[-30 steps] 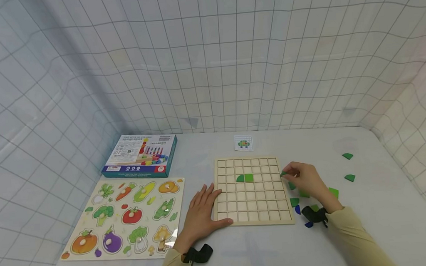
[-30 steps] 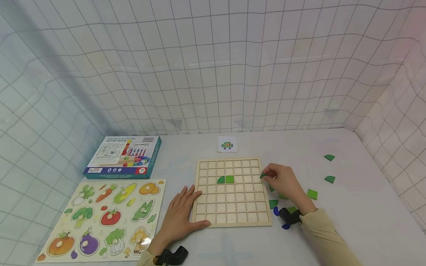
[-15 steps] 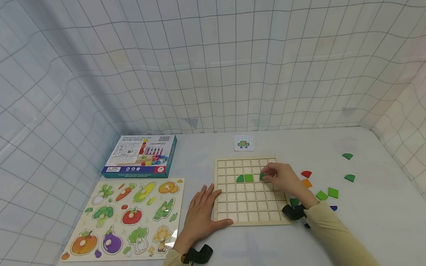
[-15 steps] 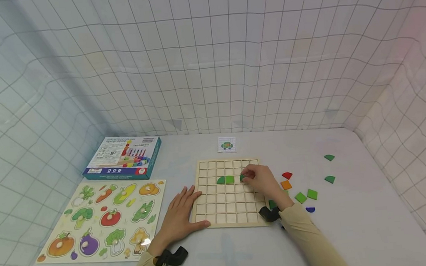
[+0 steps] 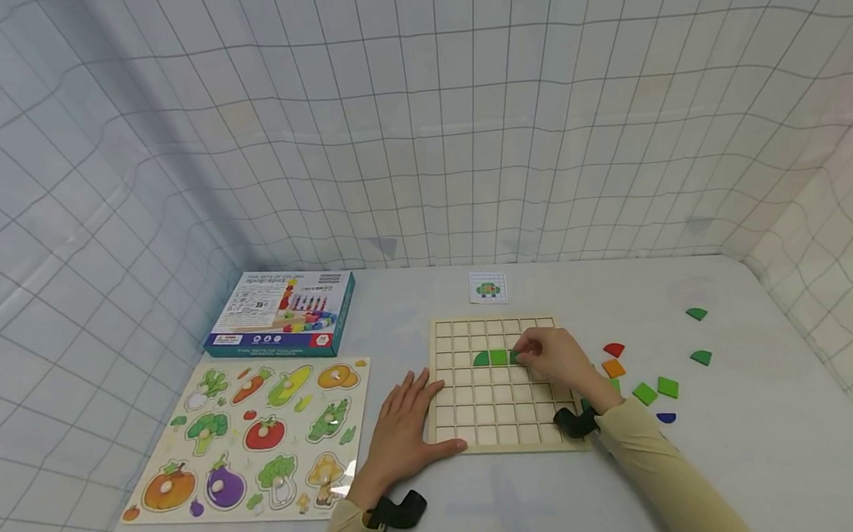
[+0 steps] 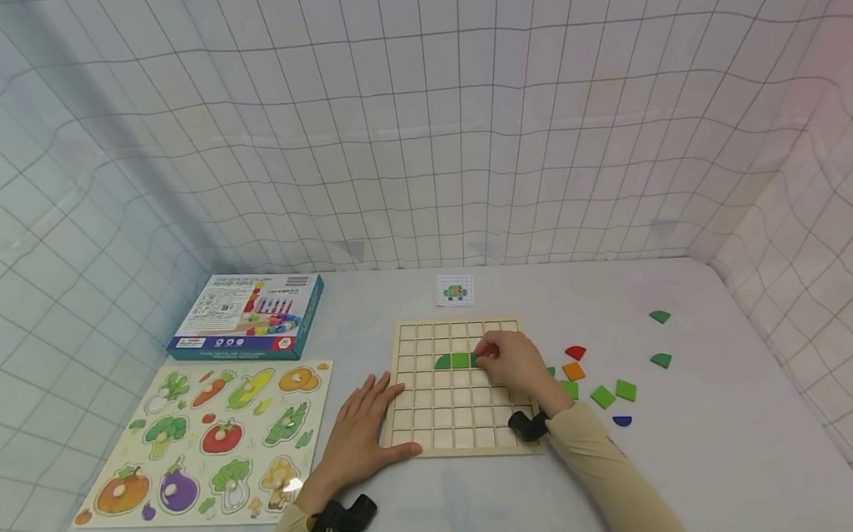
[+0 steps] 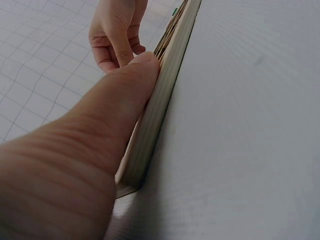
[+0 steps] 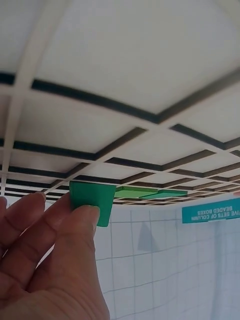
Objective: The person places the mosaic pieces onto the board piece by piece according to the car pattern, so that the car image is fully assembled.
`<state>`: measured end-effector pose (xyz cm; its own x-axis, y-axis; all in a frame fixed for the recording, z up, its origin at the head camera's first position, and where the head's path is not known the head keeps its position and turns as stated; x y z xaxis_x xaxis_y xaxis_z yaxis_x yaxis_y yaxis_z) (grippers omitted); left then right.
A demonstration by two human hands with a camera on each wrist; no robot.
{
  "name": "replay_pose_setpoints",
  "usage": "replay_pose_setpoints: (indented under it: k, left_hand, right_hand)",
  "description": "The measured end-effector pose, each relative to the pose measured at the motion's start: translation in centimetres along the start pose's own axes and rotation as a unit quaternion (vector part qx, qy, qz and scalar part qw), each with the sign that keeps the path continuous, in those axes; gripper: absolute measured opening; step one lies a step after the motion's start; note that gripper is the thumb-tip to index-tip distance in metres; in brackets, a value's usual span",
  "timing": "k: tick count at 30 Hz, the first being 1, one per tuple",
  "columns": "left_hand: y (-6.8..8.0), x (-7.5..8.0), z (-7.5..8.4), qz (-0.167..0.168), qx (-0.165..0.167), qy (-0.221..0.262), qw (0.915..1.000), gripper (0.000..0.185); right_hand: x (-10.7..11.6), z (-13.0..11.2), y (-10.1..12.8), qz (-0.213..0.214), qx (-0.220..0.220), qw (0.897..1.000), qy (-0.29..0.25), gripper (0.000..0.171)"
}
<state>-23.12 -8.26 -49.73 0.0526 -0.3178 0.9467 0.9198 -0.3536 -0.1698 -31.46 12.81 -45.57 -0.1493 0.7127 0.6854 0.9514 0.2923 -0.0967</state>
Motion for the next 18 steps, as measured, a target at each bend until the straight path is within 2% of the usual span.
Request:
replay_pose_setpoints:
  k: [18]
  left_hand:
    - [0.01, 0.07, 0.03, 0.002, -0.001, 0.002, 1.0000, 0.091]
  right_hand:
    - [-0.09, 0.51, -0.49, 0.009, -0.027, 0.999, 0.022, 0.005]
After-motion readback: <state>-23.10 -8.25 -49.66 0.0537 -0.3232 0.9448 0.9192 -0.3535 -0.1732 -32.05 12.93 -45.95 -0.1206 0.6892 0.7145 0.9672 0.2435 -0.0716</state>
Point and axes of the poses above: each hand's wrist, its own y-axis away from the middle knuckle, its own x-axis out of the back of the hand, z = x × y, the point moved 10 cm from there along -y, towards the middle knuckle, and after that the axes turned 9 degrees about -y, right-handed, at the moved point
